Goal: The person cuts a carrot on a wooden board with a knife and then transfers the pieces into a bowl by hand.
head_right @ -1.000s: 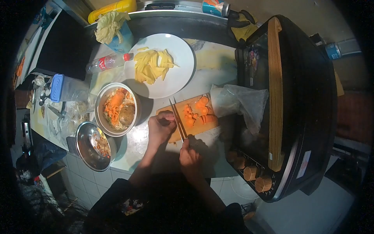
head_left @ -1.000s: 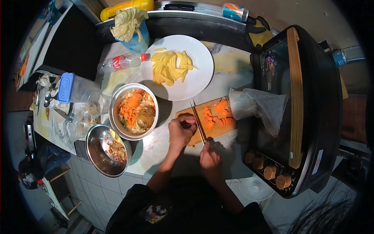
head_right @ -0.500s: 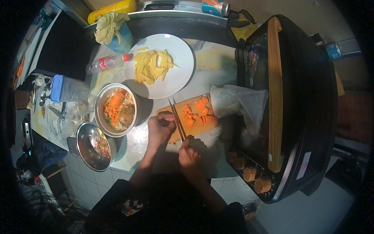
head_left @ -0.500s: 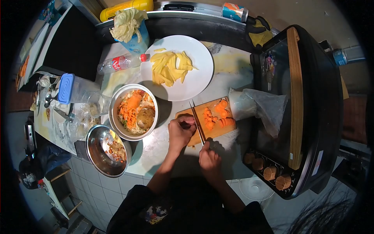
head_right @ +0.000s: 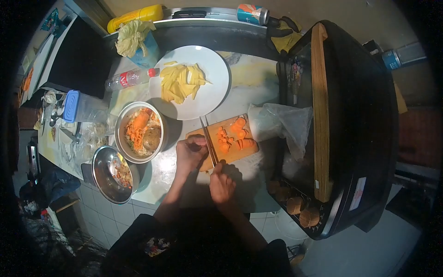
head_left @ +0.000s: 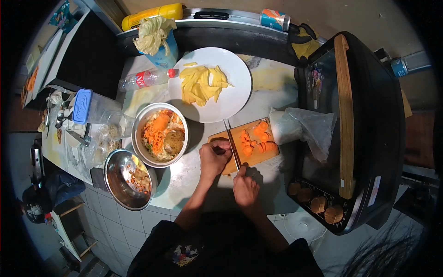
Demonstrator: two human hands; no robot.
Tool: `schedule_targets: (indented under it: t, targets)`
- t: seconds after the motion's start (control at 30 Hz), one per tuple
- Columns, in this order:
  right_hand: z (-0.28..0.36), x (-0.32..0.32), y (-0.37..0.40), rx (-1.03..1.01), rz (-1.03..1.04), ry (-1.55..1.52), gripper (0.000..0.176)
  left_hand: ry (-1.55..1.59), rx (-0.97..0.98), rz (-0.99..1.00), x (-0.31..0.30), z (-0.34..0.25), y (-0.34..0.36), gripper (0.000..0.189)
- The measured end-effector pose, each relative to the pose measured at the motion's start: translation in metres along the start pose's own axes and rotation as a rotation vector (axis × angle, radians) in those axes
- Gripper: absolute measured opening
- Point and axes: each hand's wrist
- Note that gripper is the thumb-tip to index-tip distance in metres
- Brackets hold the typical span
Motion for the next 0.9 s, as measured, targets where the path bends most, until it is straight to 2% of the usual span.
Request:
schedule_targets:
  t: [0.2, 0.3, 0.6, 0.8, 0.9]
  targets:
    - [-0.003, 0.002, 0.001, 0.004, -0.027, 0.010, 0.048, 0.005, 0.023, -0.016, 0.002, 0.004, -0.001, 0.019]
    - [0.001, -0.002, -0.005, -0.029, -0.031, -0.078, 0.046, -0.011, 0.026, -0.010, 0.000, -0.001, 0.001, 0.020]
    - [-0.014, 0.018, 0.007, 0.005, -0.013, 0.014, 0.043, -0.016, 0.027, 0.000, 0.000, 0.001, 0.000, 0.020]
    - [-0.006, -0.003, -0.009, -0.063, -0.029, -0.143, 0.042, 0.006, 0.027, -0.004, 0.000, 0.000, 0.001, 0.020]
    - [-0.010, 0.001, 0.004, 0.015, -0.016, -0.174, 0.038, -0.018, 0.038, 0.012, -0.001, -0.003, 0.001, 0.020]
Point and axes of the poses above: each hand's wrist, its own y-axis away from the middle knuckle, its own x-axis out of the palm, z = x × y, and after that the axes turned 1 degree about -z, right-handed
